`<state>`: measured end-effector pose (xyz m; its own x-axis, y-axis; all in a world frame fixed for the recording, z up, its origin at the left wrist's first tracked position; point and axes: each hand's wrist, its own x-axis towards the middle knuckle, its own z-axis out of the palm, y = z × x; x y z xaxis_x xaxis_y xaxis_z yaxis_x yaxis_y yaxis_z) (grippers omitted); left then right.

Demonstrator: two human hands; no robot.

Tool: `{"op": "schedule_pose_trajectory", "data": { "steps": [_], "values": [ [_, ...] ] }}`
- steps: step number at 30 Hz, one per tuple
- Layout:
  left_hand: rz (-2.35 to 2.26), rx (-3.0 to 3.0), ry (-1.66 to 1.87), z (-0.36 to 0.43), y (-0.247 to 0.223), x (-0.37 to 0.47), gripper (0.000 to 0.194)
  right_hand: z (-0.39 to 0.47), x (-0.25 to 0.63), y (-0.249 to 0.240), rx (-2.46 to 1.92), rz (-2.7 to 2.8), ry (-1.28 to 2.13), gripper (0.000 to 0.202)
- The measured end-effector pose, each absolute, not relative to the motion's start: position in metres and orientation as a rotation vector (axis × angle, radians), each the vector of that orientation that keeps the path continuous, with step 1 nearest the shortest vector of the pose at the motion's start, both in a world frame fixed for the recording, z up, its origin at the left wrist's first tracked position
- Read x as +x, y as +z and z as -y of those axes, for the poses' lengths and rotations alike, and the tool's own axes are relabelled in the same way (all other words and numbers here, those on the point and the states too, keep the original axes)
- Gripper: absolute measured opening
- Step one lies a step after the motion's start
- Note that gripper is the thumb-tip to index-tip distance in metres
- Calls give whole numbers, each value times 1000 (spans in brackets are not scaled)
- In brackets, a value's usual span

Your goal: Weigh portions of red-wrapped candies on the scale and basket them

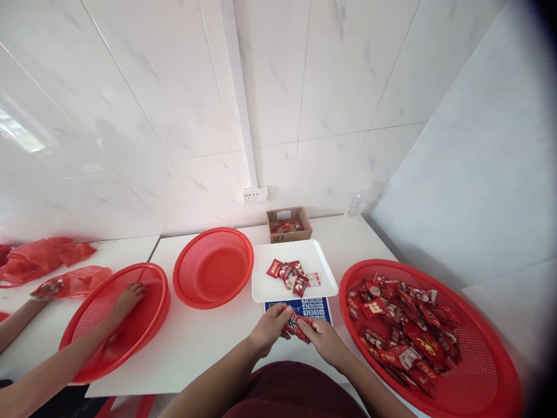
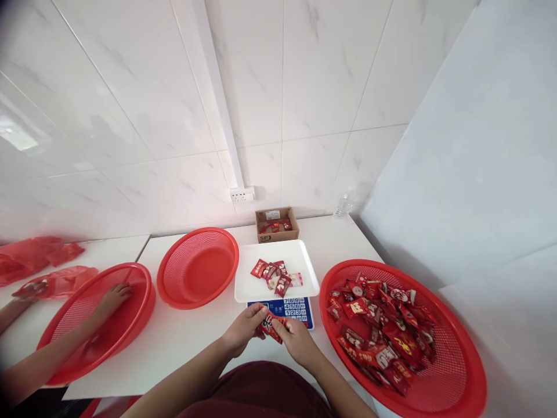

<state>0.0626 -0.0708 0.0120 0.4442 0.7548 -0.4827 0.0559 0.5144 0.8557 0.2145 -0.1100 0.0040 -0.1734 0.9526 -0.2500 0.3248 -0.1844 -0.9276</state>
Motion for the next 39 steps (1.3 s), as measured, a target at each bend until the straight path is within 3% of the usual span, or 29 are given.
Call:
{"op": "schedule_pose_trajectory", "data": {
  "steps": [12, 24, 39],
  "values": [
    [-1086, 986, 544, 73, 5, 58, 43, 109, 206, 10, -1342, 1317, 1608, 51],
    [-1024, 981, 361, 82, 1, 37, 51, 114, 210, 1, -1442, 1301, 1707, 54],
    [-919, 925, 502, 80, 10, 49, 40, 114, 215, 6, -1377, 1267, 1700, 55]
  ]
}}
